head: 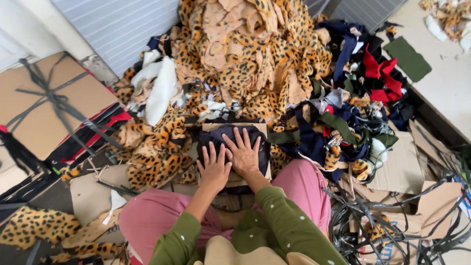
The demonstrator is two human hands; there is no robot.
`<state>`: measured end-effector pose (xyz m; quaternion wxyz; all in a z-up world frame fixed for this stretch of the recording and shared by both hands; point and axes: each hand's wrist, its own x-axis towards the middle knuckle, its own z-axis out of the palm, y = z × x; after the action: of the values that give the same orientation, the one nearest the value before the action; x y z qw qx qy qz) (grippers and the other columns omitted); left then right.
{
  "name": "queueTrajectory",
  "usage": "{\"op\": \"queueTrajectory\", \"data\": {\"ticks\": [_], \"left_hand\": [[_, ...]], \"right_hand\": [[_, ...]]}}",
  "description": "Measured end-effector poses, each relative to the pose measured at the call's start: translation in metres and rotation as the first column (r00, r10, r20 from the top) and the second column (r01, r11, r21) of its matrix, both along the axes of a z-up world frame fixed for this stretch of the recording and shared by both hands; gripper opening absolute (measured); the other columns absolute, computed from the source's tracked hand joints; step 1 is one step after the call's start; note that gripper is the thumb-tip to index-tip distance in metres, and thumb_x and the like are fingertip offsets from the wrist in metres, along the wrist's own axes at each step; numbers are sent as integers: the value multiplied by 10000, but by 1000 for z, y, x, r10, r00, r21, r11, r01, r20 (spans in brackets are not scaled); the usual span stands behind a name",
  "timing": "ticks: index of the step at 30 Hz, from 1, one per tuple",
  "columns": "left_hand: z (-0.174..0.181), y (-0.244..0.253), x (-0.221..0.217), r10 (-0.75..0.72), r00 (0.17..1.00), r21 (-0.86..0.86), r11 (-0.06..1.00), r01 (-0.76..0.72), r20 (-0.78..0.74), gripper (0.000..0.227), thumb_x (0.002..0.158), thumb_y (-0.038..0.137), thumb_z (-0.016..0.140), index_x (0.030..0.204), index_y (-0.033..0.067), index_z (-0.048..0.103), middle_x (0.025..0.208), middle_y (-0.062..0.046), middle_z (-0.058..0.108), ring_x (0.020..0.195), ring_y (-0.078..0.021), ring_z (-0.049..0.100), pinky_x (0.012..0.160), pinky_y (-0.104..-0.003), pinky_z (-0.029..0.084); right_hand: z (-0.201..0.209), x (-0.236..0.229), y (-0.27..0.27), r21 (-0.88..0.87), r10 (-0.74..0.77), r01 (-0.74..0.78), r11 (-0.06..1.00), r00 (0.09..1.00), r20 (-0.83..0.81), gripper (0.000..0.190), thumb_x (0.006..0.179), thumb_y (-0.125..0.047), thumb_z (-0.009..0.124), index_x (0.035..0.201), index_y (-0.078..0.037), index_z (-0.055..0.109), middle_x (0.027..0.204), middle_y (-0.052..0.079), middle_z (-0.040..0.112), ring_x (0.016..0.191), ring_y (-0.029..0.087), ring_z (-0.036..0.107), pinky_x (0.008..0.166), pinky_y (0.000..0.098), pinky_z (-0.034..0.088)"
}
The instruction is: Stacking fabric scraps onto a cardboard base
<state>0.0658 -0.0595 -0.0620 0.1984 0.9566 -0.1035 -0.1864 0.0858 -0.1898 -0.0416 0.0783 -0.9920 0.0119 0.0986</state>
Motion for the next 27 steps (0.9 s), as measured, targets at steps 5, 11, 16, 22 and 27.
{"op": "queueTrajectory", "data": {"ticks": [5,11,16,22,27], "left_hand": [[-31,3,5,-47,992,43,998,53,-121,667,1052,540,281,1639,331,43,1703,-74,-159,1557,-342,-135,1165,-706,94],[-34,6,3,-18,999,7,1000,19,-45,657,1057,562,261,1643,318,91,1715,-75,-103,1565,-327,-110,1168,-701,64],[-12,15,-13,-20,989,-17,1000,17,-146,718,1011,692,153,1626,386,-54,1689,-59,-216,1542,-316,-209,1138,-725,-28],[-14,41,-45,128,991,-46,991,-129,-28,616,1071,508,266,1629,266,170,1718,-102,-34,1570,-320,-39,1228,-632,9],[-34,71,-67,199,979,-251,947,-201,-35,710,1007,520,257,1624,246,39,1691,-128,-175,1561,-341,-148,1196,-605,16]], "right_hand": [[-21,5,-4,-27,23,-24,999,999,-44,528,1056,-577,201,1580,-519,226,1728,-15,121,1587,304,36,1185,741,19],[-29,5,-4,-47,40,-38,998,997,60,524,1056,-572,193,1573,-514,251,1727,-11,127,1583,319,58,1178,746,49],[-25,6,-8,-27,10,-7,1000,994,108,517,1047,-606,251,1556,-525,292,1717,-20,176,1580,296,94,1182,735,40],[-19,-12,-22,124,5,-56,991,926,378,513,1039,-630,323,1532,-497,380,1710,18,220,1567,287,206,1185,732,118],[-3,-14,-86,240,-117,-75,968,708,696,498,999,-285,637,1481,-206,538,1540,122,485,1501,337,367,1185,624,277]]}}
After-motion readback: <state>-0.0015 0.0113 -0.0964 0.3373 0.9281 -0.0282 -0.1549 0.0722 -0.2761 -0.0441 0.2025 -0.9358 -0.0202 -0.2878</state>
